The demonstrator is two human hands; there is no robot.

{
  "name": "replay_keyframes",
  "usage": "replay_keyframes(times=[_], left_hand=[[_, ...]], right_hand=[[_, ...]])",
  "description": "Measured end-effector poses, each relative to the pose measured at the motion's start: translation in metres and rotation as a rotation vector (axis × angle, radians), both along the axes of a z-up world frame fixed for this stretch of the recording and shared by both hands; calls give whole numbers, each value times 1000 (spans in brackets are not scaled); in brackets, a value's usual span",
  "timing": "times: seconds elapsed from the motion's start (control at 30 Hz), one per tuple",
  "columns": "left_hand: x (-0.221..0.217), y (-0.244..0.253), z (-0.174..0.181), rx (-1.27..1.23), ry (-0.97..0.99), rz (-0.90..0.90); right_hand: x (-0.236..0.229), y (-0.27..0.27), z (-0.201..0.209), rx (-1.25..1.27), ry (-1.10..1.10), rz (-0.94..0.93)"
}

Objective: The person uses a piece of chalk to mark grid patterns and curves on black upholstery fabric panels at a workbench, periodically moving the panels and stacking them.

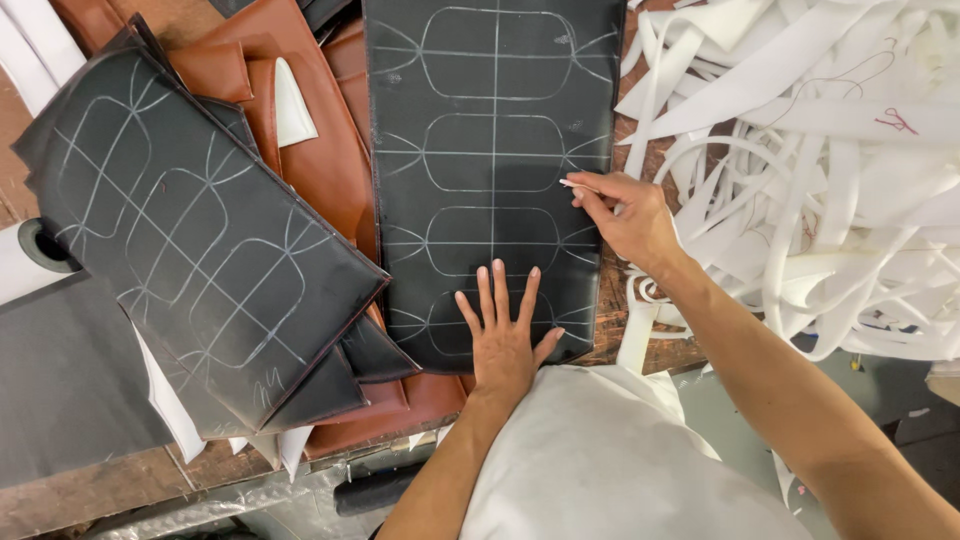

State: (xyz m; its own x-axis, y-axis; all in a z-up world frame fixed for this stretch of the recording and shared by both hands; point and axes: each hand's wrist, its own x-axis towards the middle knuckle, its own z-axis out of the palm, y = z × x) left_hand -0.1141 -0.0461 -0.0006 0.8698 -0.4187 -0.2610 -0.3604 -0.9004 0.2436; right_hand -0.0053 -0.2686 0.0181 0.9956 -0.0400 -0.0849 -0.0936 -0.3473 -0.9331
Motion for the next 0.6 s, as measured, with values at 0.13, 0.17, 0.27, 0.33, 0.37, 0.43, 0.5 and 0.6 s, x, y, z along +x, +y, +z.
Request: replay_keyframes(times=[0.13,0.17,0.27,0.33,0.37,0.43,0.5,0.6], left_hand=[[3,1,-1,-14,-4,6],[3,1,-2,-14,-12,6],[2,1,-4,-13,-24,3],[2,2,-4,-9,-19,3],[1,1,-4,-6,-21,1],[2,1,-5,-1,-29,-3],[3,2,-4,0,-33,-2],[1,1,-5,3,-28,-3]], right_hand=[[8,6,5,-65,29,-33],[9,6,6,-76,39,-38],[9,8,5,-95,44,-51],[11,9,3,-107,28,-52],[12,10,3,-114,21,-53],[14,10,2,-139,48,-77],[15,12,2,-156,38,-96],[15,14,0,-163,-10,-129]])
